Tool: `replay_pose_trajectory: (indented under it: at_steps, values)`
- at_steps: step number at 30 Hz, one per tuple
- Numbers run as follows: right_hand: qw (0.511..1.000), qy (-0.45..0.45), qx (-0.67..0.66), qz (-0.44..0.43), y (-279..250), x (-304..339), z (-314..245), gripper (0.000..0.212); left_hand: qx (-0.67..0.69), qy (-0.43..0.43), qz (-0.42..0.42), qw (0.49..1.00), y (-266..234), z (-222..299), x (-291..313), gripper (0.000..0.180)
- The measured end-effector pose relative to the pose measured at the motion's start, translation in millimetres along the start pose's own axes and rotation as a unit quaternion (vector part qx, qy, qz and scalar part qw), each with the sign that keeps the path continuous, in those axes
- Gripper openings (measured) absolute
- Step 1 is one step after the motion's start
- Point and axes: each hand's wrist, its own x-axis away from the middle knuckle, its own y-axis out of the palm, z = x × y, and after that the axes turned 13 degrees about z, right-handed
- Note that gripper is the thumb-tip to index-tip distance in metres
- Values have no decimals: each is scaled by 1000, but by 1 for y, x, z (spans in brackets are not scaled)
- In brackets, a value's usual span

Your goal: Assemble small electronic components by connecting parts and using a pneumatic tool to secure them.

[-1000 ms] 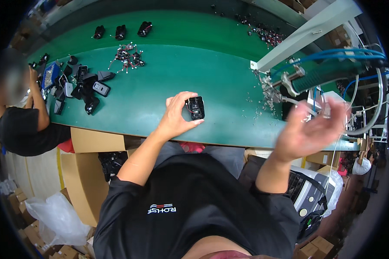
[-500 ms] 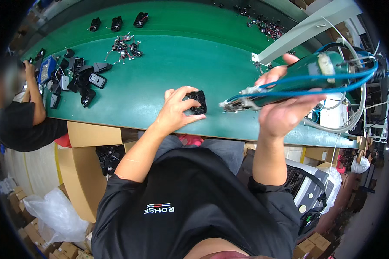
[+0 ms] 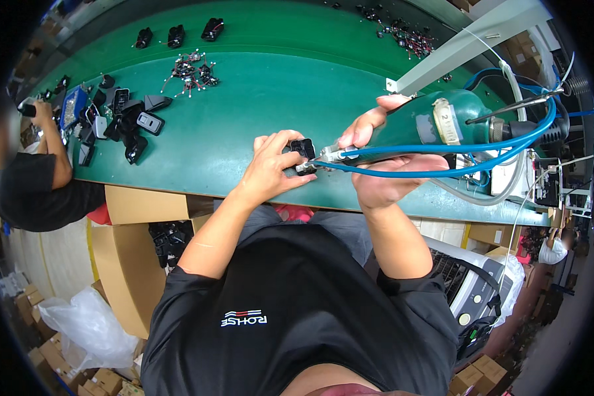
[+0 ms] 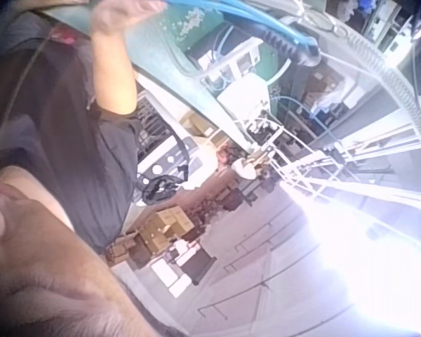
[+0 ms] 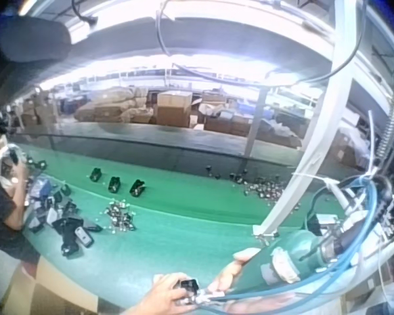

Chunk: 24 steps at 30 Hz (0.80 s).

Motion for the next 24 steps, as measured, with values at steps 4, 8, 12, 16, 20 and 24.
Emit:
replay_pose_trajectory:
  at_steps: [4,8,12,16,20,24]
  values:
    - [1000,2,13,1,0,2,2,110,7,-1,1,1000,0,-1,-1,31]
    - [989,72,-130,7,-3,7,10,108,9,-4,4,1000,0,-1,0,31]
    - [990,59,-124,-25,-8,6,16,107,12,-21,-7,1000,-2,1,-2,30]
    - [997,21,-80,-4,4,-7,1,111,10,-21,-29,999,-4,-4,1,44]
    - [982,-30,-156,-105,6,-37,-45,113,20,-22,-7,1000,-2,-5,1,61]
    - [980,-9,-170,-106,7,-31,-20,112,20,-36,8,999,1,-7,1,80]
